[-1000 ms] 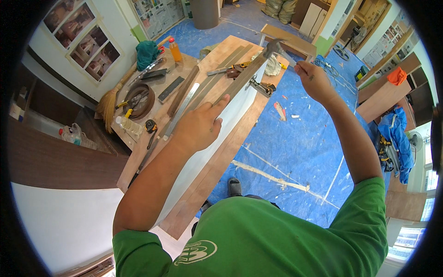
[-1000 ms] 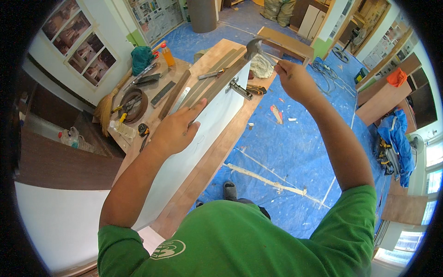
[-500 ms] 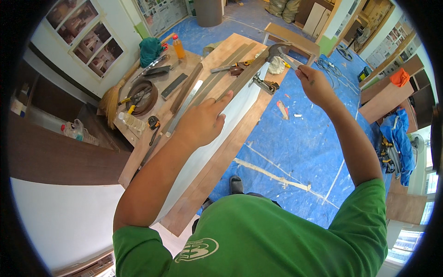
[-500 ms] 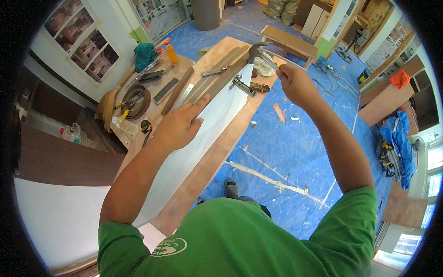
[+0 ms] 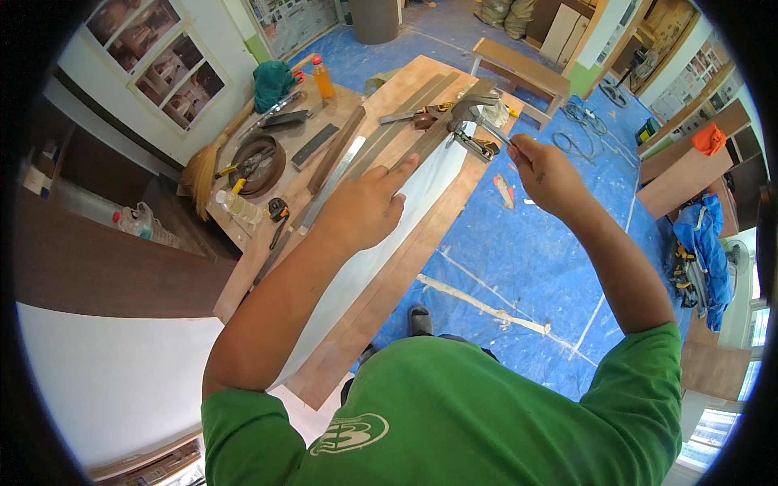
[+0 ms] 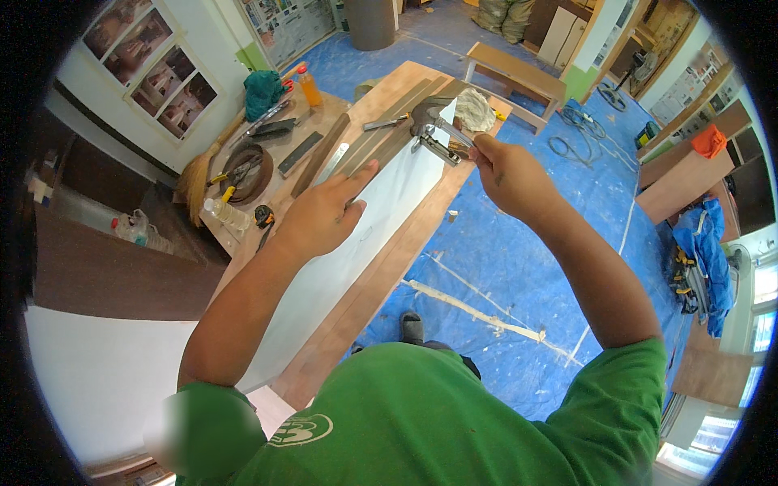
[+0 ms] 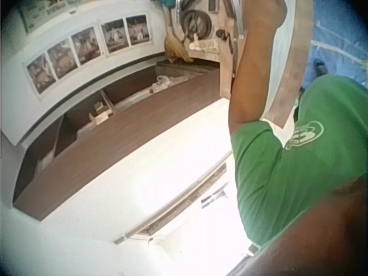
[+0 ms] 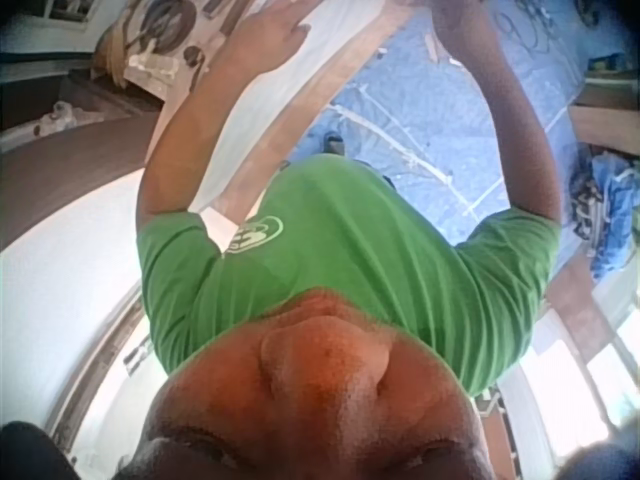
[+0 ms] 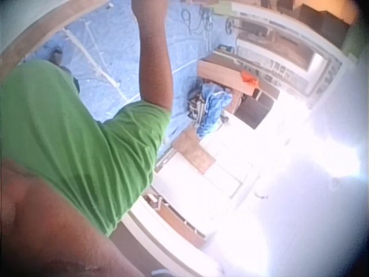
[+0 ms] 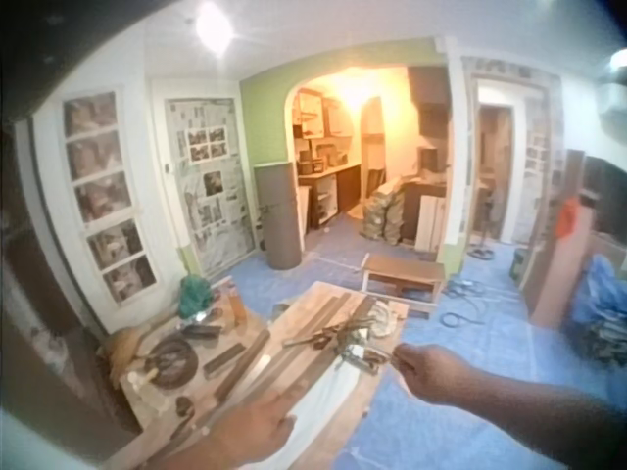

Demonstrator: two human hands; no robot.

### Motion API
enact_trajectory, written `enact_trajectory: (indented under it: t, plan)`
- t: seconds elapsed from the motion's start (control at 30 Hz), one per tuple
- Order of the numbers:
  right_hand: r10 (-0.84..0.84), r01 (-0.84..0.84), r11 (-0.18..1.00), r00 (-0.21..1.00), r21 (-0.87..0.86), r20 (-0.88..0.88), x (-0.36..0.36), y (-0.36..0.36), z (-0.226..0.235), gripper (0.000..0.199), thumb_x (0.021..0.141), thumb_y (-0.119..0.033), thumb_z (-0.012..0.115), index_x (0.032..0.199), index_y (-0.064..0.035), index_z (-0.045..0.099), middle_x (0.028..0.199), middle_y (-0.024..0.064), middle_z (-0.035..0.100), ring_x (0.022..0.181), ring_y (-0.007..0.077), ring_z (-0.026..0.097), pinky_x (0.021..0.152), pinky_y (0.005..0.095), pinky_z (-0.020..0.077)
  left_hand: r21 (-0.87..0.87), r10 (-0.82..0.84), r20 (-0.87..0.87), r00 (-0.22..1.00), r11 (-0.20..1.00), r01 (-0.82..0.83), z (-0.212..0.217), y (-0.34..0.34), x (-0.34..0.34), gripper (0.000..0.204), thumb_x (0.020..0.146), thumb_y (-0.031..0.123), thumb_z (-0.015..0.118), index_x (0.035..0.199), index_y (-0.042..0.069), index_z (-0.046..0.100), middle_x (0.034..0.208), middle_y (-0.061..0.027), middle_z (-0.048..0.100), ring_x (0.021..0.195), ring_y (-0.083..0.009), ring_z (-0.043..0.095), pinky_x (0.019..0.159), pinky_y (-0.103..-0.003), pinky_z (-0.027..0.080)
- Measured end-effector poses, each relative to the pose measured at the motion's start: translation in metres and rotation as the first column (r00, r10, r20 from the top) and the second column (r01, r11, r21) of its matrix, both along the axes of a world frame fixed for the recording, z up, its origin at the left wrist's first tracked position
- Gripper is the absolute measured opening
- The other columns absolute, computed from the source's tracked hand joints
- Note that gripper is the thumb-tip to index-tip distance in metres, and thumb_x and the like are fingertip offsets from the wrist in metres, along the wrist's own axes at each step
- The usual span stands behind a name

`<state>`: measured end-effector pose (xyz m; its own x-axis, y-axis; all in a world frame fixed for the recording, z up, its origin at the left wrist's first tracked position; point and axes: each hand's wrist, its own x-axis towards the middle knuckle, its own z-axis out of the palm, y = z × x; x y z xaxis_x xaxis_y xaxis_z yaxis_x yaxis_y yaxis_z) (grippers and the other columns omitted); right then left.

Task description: The person assembles a wooden cabinet door by attaching metal hinges to a wooden panel. They use a hammer to drive nails into the hinges and a chisel to carve recesses for the hinge plates. The person repeatedly flips the panel to work on both sides and secures the hinges in place.

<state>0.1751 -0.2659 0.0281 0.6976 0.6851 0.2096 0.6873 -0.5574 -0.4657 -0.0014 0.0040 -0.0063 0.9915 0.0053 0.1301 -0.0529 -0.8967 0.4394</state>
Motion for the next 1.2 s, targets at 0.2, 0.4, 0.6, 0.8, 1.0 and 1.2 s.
enact_trajectory:
  t: [0.2, 0.4, 0.6, 0.8, 1.0, 1.2]
  plan:
    - [0.016, -0.015, 0.999, 1.0, 0.04, -0.022, -0.024, 0.008, 0.016, 0.016, 0.104, -0.018, 0.058, 0.106, -0.0026, 0.063, 0.084, 0.0272, 0.067, 0.078, 0.0467, 0.067, 0.069, 0.0485, 0.0516, -0.017, 0.021, -0.031, 0.999, 1.0, -0.022, 0.002, 0.001, -0.002, 0.066, 0.097, 0.013, 0.064, 0.159, 0.021, 0.044, 0.095, -0.0138, 0.06, 0.083, -0.0322, 0.063, 0.078, -0.043, 0.053]
    - [-0.008, 0.018, 0.996, 0.993, 0.087, -0.114, -0.031, 0.011, 0.019, 0.015, 0.104, -0.018, 0.058, 0.105, -0.0029, 0.061, 0.083, 0.0278, 0.066, 0.078, 0.0486, 0.064, 0.068, 0.0507, 0.0507, 0.0, 0.011, 0.0, 1.0, 1.0, -0.011, -0.005, 0.003, -0.001, 0.068, 0.096, 0.013, 0.064, 0.16, 0.021, 0.042, 0.096, -0.0152, 0.061, 0.083, -0.0337, 0.064, 0.078, -0.045, 0.054]
    - [0.026, -0.029, 0.997, 0.998, -0.068, -0.053, -0.031, 0.011, 0.008, 0.017, 0.105, -0.019, 0.058, 0.104, -0.002, 0.06, 0.083, 0.0277, 0.066, 0.078, 0.0487, 0.064, 0.067, 0.0524, 0.0499, 0.028, 0.109, -0.048, 0.993, 0.994, -0.108, -0.004, 0.0, 0.0, 0.065, 0.098, 0.023, 0.059, 0.16, 0.018, 0.04, 0.128, -0.0214, 0.065, 0.107, -0.0383, 0.068, 0.09, -0.049, 0.056]
    - [0.009, -0.013, 0.997, 0.999, -0.08, -0.044, -0.035, 0.012, 0.01, 0.018, 0.105, -0.019, 0.058, 0.105, -0.001, 0.06, 0.084, 0.0283, 0.066, 0.08, 0.0493, 0.065, 0.069, 0.0536, 0.0498, 0.166, 0.064, -0.005, 0.998, 0.984, -0.062, 0.01, -0.001, -0.016, 0.058, 0.101, 0.025, 0.059, 0.156, 0.013, 0.046, 0.154, -0.0245, 0.049, 0.117, -0.039, 0.066, 0.096, -0.048, 0.056]
    - [-0.012, 0.004, 0.998, 0.994, -0.07, -0.111, -0.033, 0.01, 0.013, 0.018, 0.104, -0.014, 0.058, 0.117, -0.0018, 0.062, 0.089, 0.0282, 0.068, 0.083, 0.0482, 0.066, 0.072, 0.0511, 0.0522, 0.287, 0.05, 0.023, 0.998, 0.956, -0.055, 0.009, 0.001, -0.086, 0.052, 0.104, 0.017, 0.054, 0.155, 0.012, 0.047, 0.164, -0.0173, 0.04, 0.123, -0.0368, 0.063, 0.1, -0.047, 0.054]
    - [0.141, -0.127, 0.967, 0.989, 0.22, -0.046, -0.061, 0.015, 0.013, 0.033, 0.102, -0.006, 0.059, 0.134, -0.0046, 0.06, 0.097, 0.027, 0.07, 0.089, 0.0434, 0.07, 0.077, 0.0469, 0.0552, 0.347, 0.012, 0.135, 0.991, 0.936, -0.058, -0.005, -0.004, -0.098, 0.057, 0.1, 0.007, 0.051, 0.157, 0.009, 0.044, 0.162, -0.0146, 0.044, 0.139, -0.0332, 0.053, 0.117, -0.043, 0.043]
